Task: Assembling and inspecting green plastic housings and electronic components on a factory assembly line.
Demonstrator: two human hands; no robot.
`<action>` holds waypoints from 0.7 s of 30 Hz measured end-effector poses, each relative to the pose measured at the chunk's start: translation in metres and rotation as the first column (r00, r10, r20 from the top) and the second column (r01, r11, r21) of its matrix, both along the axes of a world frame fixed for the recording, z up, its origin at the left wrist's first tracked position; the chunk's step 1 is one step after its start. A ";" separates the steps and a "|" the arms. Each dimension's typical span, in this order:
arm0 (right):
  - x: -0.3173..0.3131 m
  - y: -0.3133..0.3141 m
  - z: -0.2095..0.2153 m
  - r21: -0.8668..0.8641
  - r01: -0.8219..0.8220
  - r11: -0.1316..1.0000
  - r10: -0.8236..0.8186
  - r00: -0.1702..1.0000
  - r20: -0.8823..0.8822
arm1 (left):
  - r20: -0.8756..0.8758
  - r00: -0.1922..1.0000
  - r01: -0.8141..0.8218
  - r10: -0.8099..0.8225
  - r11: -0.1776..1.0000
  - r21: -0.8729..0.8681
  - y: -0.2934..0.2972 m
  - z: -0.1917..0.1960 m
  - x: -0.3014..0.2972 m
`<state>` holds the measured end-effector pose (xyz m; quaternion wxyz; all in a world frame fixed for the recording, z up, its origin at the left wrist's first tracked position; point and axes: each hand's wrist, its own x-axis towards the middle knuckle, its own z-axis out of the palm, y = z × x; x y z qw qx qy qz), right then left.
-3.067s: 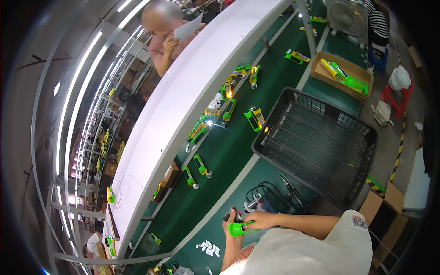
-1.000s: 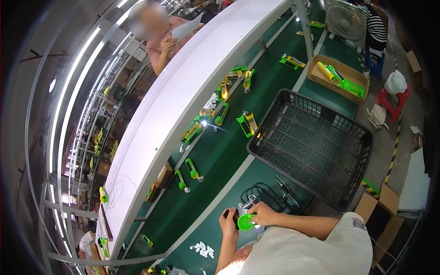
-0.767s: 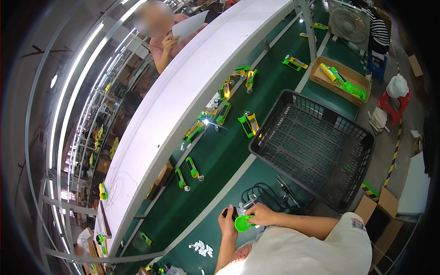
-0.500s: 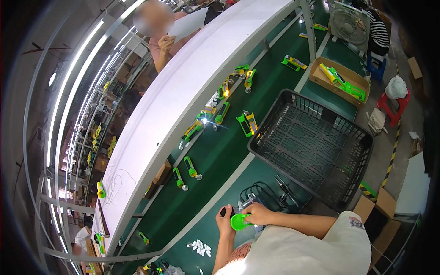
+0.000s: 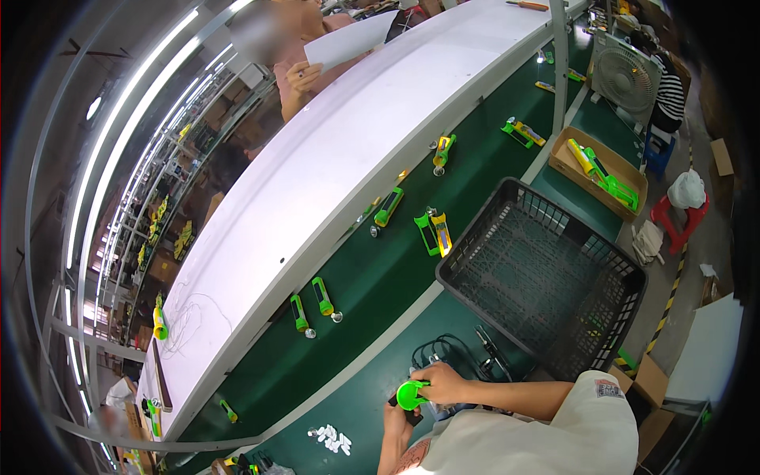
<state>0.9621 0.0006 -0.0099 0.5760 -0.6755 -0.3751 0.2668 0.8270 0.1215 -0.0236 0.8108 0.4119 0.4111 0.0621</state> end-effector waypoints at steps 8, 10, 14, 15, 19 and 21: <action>0.018 0.017 -0.003 -0.156 -0.003 0.988 -0.041 0.959 -0.279 | -0.017 1.000 0.017 -0.017 0.999 0.036 0.004 -0.007 -0.007; 0.016 0.018 -0.011 -0.164 0.016 0.986 -0.067 0.949 -0.310 | -0.006 1.000 0.013 -0.012 0.990 0.138 0.005 -0.003 -0.004; 0.013 0.014 -0.012 -0.179 -0.135 0.974 0.006 0.815 -0.580 | -0.050 0.998 0.043 -0.023 0.887 0.459 0.010 -0.005 0.005; 0.008 0.012 -0.016 -0.168 -0.127 0.978 0.005 0.810 -0.586 | -0.058 0.998 0.055 -0.032 0.882 0.468 0.010 -0.006 0.007; -0.009 0.011 -0.030 -0.194 0.099 0.976 -0.168 0.908 -0.384 | -0.137 0.990 0.109 -0.028 0.768 0.631 0.010 -0.009 0.014; -0.009 0.011 -0.038 -0.076 0.133 0.988 -0.153 0.873 -0.464 | -0.163 0.986 0.132 -0.033 0.750 0.648 0.005 -0.007 0.019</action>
